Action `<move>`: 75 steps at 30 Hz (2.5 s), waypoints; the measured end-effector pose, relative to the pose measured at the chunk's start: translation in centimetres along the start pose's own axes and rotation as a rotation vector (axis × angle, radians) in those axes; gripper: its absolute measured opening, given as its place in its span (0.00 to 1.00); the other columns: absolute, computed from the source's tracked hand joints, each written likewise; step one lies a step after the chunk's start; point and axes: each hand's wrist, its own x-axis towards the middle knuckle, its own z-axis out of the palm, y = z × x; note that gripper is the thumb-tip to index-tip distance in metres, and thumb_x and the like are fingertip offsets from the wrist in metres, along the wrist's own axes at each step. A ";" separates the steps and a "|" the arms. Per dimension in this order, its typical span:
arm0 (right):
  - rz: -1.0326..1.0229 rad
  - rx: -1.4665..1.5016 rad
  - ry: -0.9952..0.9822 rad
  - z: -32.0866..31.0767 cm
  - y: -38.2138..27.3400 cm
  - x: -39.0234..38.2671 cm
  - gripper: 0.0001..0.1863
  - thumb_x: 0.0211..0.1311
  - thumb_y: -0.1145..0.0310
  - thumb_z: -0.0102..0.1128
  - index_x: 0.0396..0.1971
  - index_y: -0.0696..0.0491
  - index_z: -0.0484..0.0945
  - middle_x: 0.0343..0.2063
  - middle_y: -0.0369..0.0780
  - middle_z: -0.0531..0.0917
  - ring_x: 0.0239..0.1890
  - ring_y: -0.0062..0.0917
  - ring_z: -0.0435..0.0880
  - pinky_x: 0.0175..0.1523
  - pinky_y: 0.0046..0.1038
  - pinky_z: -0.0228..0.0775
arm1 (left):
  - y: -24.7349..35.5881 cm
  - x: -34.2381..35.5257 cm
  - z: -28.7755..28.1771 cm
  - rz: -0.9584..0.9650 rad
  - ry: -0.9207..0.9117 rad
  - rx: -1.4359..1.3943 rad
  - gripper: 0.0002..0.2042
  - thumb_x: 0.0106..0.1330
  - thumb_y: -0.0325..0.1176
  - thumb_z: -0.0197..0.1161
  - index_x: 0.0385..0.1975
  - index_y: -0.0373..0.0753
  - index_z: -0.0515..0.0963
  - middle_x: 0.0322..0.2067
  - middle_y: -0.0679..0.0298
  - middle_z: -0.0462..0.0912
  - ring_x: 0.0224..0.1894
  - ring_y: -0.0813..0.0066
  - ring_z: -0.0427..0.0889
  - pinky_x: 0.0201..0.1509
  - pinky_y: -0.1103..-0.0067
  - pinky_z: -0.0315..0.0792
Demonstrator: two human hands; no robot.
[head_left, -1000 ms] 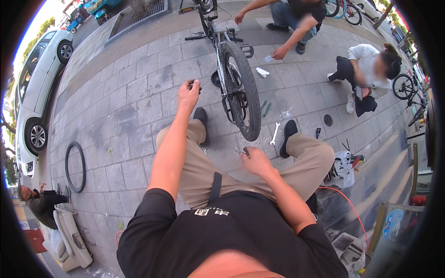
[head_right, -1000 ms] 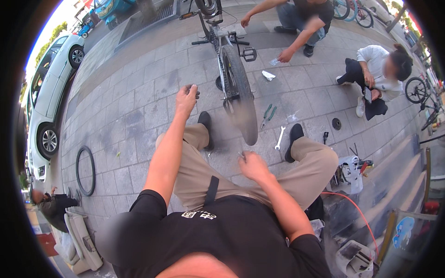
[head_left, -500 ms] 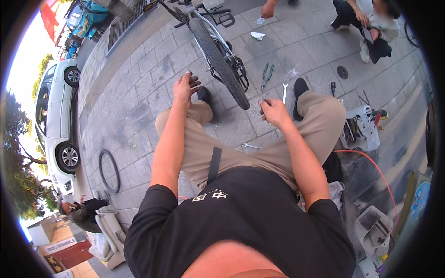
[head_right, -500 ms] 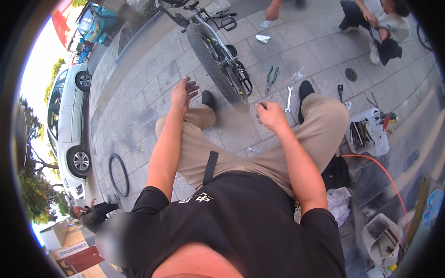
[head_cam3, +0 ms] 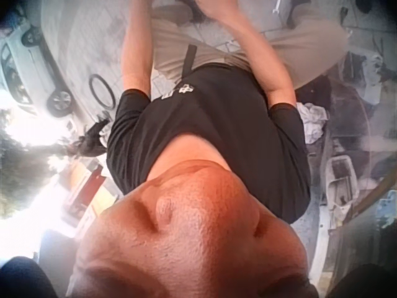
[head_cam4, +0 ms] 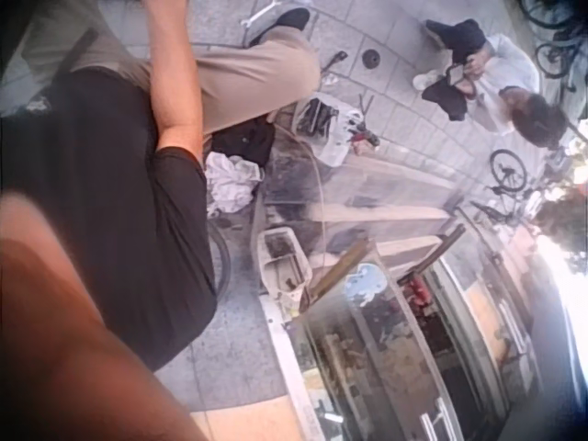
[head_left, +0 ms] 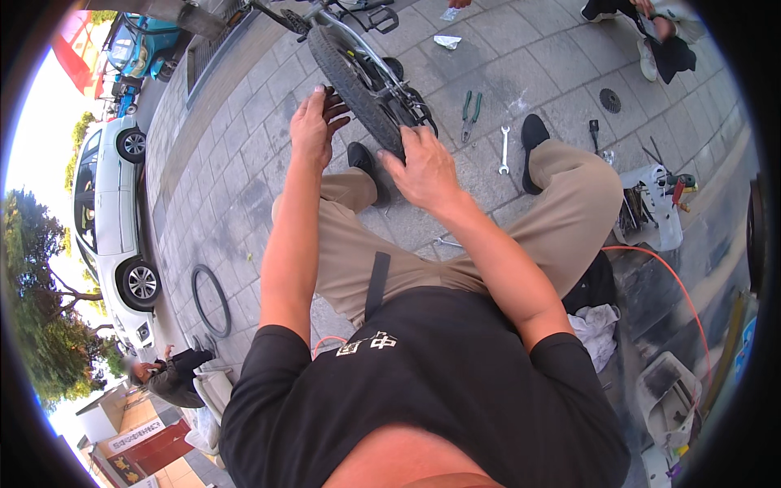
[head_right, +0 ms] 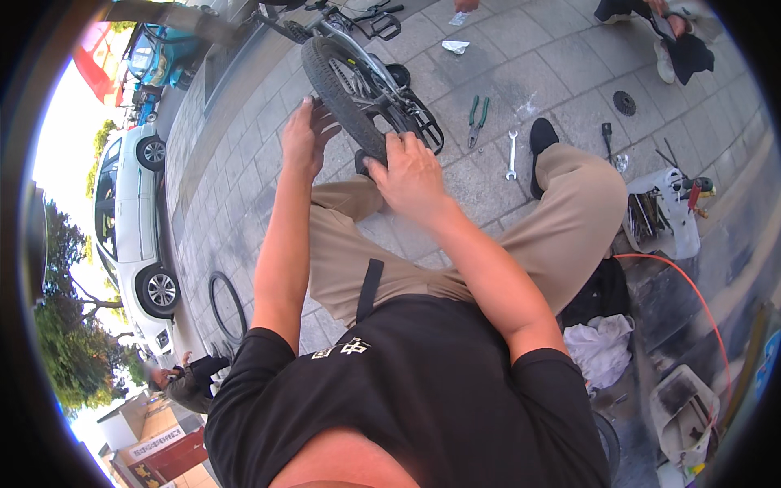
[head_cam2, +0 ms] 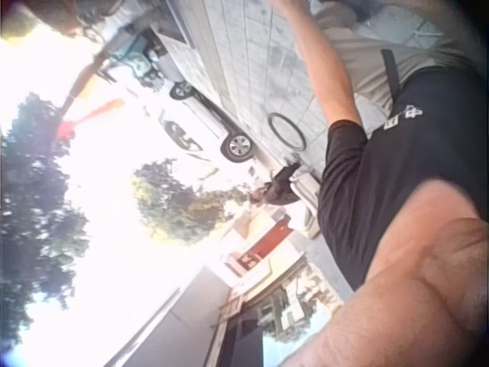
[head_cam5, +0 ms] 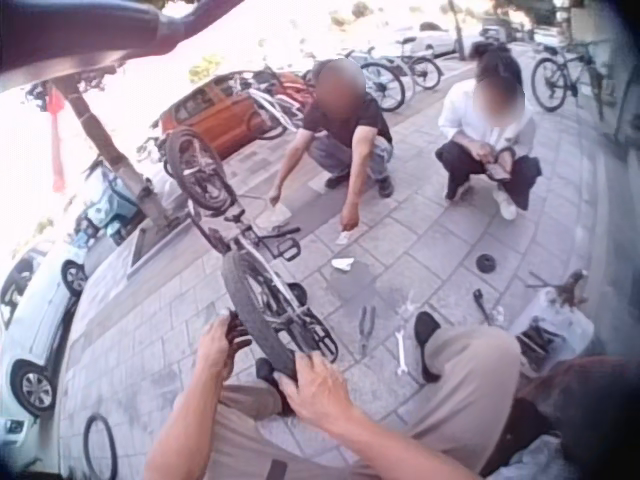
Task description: The person uses a wrench to tighten bolts on the rear wheel and derailleur of a bicycle. They flip the bicycle upright and continue adjusting the rear derailleur and wheel area with the wrench.
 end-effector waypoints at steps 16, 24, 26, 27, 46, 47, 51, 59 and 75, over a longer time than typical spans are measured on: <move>0.510 -0.344 -0.596 2.7 11.8 -7.5 0.24 0.66 0.55 0.64 0.52 0.59 0.83 0.51 0.55 0.84 0.55 0.51 0.84 0.59 0.47 0.77 | -3.9 -1.0 -5.5 -0.243 0.041 0.036 0.19 0.78 0.46 0.60 0.53 0.34 0.78 0.40 0.57 0.86 0.40 0.65 0.88 0.42 0.72 0.82; 0.641 -0.281 -0.636 0.7 10.2 -5.4 0.25 0.68 0.55 0.61 0.54 0.59 0.84 0.48 0.55 0.87 0.54 0.49 0.86 0.60 0.45 0.76 | -1.1 3.9 -8.1 -0.118 0.031 0.137 0.19 0.77 0.46 0.61 0.53 0.34 0.78 0.41 0.57 0.86 0.40 0.67 0.88 0.43 0.72 0.80; 0.626 -0.260 -0.625 0.3 10.5 -4.9 0.24 0.69 0.55 0.61 0.55 0.59 0.84 0.48 0.55 0.87 0.54 0.49 0.86 0.60 0.44 0.76 | -1.5 4.9 -8.5 -0.090 0.073 0.121 0.19 0.77 0.46 0.62 0.53 0.34 0.79 0.41 0.57 0.87 0.40 0.67 0.88 0.43 0.72 0.80; 0.622 -0.222 -0.595 0.1 10.4 -4.7 0.24 0.69 0.55 0.60 0.54 0.59 0.84 0.47 0.55 0.87 0.53 0.50 0.86 0.59 0.44 0.76 | -1.6 5.0 -8.8 -0.108 0.106 0.102 0.19 0.76 0.46 0.64 0.52 0.34 0.79 0.40 0.57 0.87 0.38 0.68 0.88 0.42 0.73 0.80; 0.172 -0.171 -0.601 -5.3 5.7 2.5 0.17 0.69 0.62 0.59 0.44 0.62 0.82 0.40 0.55 0.86 0.44 0.54 0.86 0.53 0.47 0.77 | -0.7 7.4 -6.6 0.156 0.170 0.261 0.20 0.77 0.44 0.63 0.53 0.31 0.80 0.38 0.55 0.86 0.37 0.68 0.87 0.39 0.76 0.79; 0.130 -0.214 -0.660 -5.7 5.9 3.2 0.16 0.68 0.62 0.59 0.42 0.62 0.81 0.39 0.55 0.85 0.44 0.54 0.86 0.53 0.48 0.78 | -0.6 7.4 -6.5 0.166 0.183 0.254 0.19 0.77 0.43 0.63 0.52 0.31 0.80 0.37 0.56 0.87 0.35 0.69 0.87 0.38 0.77 0.79; 0.069 -0.369 -0.839 -5.8 6.8 5.1 0.14 0.68 0.64 0.59 0.39 0.62 0.80 0.37 0.54 0.85 0.43 0.52 0.87 0.53 0.49 0.79 | -0.6 7.9 -6.3 0.191 0.201 0.266 0.17 0.78 0.42 0.63 0.50 0.31 0.79 0.34 0.58 0.87 0.32 0.71 0.87 0.35 0.79 0.79; 0.054 -0.348 -0.842 -2.9 8.5 5.2 0.14 0.67 0.63 0.63 0.42 0.59 0.80 0.38 0.51 0.85 0.44 0.49 0.87 0.51 0.46 0.79 | -1.5 9.4 -5.1 0.233 0.208 0.332 0.16 0.79 0.41 0.61 0.51 0.31 0.80 0.35 0.61 0.87 0.33 0.77 0.85 0.36 0.80 0.79; 0.382 -0.310 -0.856 0.0 12.5 6.8 0.19 0.68 0.58 0.59 0.44 0.61 0.83 0.42 0.57 0.87 0.49 0.53 0.86 0.56 0.48 0.78 | -3.0 12.6 -5.3 0.197 0.275 0.377 0.17 0.79 0.39 0.62 0.54 0.29 0.80 0.40 0.62 0.87 0.40 0.79 0.83 0.42 0.81 0.77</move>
